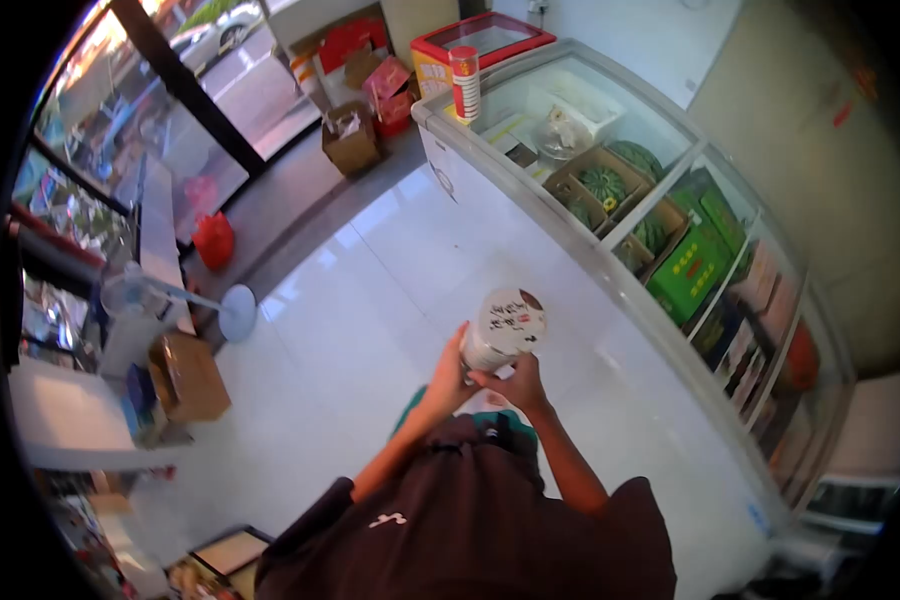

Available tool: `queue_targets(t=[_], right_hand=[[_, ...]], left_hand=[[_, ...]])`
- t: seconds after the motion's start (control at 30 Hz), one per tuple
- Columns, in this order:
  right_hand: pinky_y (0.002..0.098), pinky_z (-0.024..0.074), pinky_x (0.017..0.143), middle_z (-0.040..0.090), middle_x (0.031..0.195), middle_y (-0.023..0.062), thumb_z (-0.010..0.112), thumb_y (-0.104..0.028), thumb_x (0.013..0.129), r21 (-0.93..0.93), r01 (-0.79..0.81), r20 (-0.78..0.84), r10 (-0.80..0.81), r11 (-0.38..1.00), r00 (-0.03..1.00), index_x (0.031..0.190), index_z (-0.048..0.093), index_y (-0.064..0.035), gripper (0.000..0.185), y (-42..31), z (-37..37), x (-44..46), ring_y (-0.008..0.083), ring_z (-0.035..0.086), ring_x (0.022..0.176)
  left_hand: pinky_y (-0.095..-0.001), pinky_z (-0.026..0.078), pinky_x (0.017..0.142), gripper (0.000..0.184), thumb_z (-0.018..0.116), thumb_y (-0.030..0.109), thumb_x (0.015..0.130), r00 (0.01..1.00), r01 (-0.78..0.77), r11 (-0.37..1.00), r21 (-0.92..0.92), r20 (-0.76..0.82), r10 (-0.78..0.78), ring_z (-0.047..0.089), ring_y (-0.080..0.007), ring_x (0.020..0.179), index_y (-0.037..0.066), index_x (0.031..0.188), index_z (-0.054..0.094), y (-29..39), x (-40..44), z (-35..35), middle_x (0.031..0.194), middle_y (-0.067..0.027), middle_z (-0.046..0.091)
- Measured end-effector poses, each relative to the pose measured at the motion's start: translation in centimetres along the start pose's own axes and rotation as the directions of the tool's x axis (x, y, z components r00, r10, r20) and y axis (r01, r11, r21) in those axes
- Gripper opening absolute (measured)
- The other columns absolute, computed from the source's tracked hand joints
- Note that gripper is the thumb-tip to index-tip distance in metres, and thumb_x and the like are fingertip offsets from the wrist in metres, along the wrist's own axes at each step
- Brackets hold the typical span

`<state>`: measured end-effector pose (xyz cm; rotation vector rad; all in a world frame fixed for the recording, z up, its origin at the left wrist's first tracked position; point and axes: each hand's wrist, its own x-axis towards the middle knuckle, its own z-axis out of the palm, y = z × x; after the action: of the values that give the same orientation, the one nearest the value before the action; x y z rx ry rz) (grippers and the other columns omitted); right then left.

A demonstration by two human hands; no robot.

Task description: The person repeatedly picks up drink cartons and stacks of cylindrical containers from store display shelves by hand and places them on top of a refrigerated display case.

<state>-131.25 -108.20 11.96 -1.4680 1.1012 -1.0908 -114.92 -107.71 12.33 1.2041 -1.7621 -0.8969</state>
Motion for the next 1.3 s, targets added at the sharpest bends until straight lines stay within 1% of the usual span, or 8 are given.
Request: queue_targets(t=[0.27,0.37,0.47,0.6,0.9,1.1,1.2,1.3], right_hand=[[0.0297,0.0536,0.070,0.063,0.102,0.0109,0.082,-0.015,0.063,-0.013,-0.005,0.022,0.006,1.000,1.000,0.109,0.056,0.0032,0.056,4.1,-0.9,13.6,0.0173,0.062,0.090],[0.0318,0.0539,0.073,0.059,0.108,0.0121,0.083,-0.014,0.063,-0.086,-0.211,-0.015,0.210,0.974,0.978,0.114,0.052,0.0033,0.062,6.7,-1.8,19.8,0.0191,0.060,0.097],[0.0321,0.0532,0.076,0.058,0.108,0.0120,0.083,-0.012,0.063,-0.018,-0.169,-0.203,0.162,0.985,0.966,0.117,0.050,0.0027,0.065,6.2,-2.9,24.8,0.0196,0.060,0.097],[0.0294,0.0511,0.079,0.059,0.106,0.0102,0.079,-0.005,0.067,0.014,-0.080,-0.292,0.081,0.997,0.953,0.113,0.053,0.0039,0.053,6.8,-6.1,32.7,0.0180,0.059,0.096],[0.0322,0.0466,0.089,0.052,0.117,0.0149,0.077,0.004,0.065,-0.019,-0.092,-0.345,0.080,0.996,0.935,0.119,0.044,0.0077,0.063,10.6,-10.5,49.9,0.0197,0.054,0.105],[0.0300,0.0500,0.079,0.054,0.113,0.0145,0.083,-0.005,0.061,-0.033,-0.266,-0.299,0.245,0.963,0.922,0.117,0.045,0.0057,0.069,16.9,-11.8,58.7,0.0200,0.057,0.098],[0.0269,0.0486,0.074,0.062,0.096,0.0072,0.080,-0.008,0.065,-0.043,-0.180,-0.185,0.169,0.983,0.968,0.093,0.061,0.0026,0.035,18.5,-11.6,62.6,0.0139,0.059,0.084],[0.0271,0.0482,0.075,0.062,0.098,0.0082,0.078,-0.005,0.067,-0.101,-0.148,-0.129,0.134,0.984,0.982,0.095,0.061,0.0032,0.034,19.2,-11.3,65.4,0.0150,0.059,0.086]], left_hand=[[-0.0398,0.035,0.100,0.095,0.076,0.006,0.064,0.994,0.054,0.987,-0.151,-0.083,-0.067,0.043,-0.0391,0.119,0.000,0.139,0.018,-6.7,11.6,-0.8,0.127,-0.0245,0.041],[-0.0410,0.036,0.099,0.094,0.078,0.010,0.064,0.991,0.103,0.968,-0.230,-0.062,-0.121,0.043,-0.0393,0.118,0.002,0.139,0.022,-10.8,18.3,-0.6,0.129,-0.0234,0.040],[-0.0456,0.039,0.096,0.091,0.080,0.024,0.062,0.999,-0.048,0.999,0.005,-0.017,0.048,0.042,-0.0416,0.117,0.008,0.136,0.030,-12.2,25.1,-1.8,0.131,-0.0212,0.039],[-0.0474,0.041,0.093,0.092,0.078,0.039,0.062,0.997,0.040,0.999,0.007,-0.059,-0.040,0.045,-0.0448,0.110,0.002,0.132,0.031,-16.3,33.3,1.2,0.126,-0.0246,0.039],[-0.0458,0.042,0.080,0.061,0.072,0.024,0.069,0.938,0.123,0.992,-0.039,-0.322,-0.129,0.046,-0.0443,0.096,-0.005,0.110,0.037,-20.9,49.1,5.2,0.107,-0.0234,0.040],[-0.0461,0.043,0.074,0.039,0.066,0.021,0.074,0.881,0.381,0.908,-0.177,-0.230,-0.414,0.052,-0.0427,0.086,-0.001,0.093,0.040,-25.7,55.9,5.7,0.086,-0.0234,0.053],[-0.0498,0.045,0.072,0.040,0.063,0.030,0.077,0.832,0.514,0.831,-0.212,-0.114,-0.543,0.055,-0.0460,0.087,-0.002,0.091,0.043,-29.2,58.7,6.0,0.087,-0.0283,0.058],[-0.0495,0.045,0.072,0.038,0.061,0.028,0.078,0.775,0.577,0.779,-0.246,-0.135,-0.617,0.055,-0.0463,0.087,-0.001,0.091,0.042,-31.0,60.7,6.3,0.087,-0.0285,0.058]])
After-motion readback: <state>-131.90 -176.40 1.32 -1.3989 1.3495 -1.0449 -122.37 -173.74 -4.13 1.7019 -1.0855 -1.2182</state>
